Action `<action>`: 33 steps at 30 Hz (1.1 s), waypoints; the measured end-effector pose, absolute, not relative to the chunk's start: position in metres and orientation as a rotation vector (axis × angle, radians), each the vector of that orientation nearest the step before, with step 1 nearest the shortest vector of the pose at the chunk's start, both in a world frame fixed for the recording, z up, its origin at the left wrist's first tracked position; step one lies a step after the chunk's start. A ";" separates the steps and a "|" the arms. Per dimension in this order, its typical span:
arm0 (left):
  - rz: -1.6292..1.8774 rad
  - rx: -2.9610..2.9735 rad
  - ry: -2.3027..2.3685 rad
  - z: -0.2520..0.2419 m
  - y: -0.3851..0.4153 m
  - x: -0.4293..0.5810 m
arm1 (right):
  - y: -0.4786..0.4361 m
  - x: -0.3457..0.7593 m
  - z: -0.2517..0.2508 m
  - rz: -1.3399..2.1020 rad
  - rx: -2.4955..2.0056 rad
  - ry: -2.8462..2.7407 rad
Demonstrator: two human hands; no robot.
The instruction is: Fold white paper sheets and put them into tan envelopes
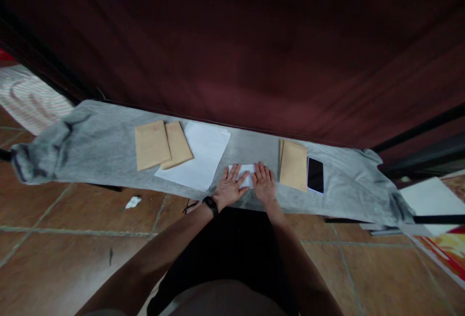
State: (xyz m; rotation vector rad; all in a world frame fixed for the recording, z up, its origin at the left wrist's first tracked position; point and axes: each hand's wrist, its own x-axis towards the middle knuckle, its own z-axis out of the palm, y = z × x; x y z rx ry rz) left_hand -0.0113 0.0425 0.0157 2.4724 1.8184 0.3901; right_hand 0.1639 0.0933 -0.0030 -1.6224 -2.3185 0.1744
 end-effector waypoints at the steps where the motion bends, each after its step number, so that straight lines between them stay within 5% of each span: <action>1: 0.389 2.465 1.824 0.016 0.042 -0.012 | 0.093 0.164 -0.004 0.174 -1.616 -2.315; 15: 0.303 2.458 1.821 0.018 0.043 -0.012 | 0.086 0.143 0.010 0.316 -1.440 -2.465; 33: 0.403 2.335 2.088 0.007 0.026 -0.025 | 0.086 0.160 -0.011 0.073 -1.658 -2.302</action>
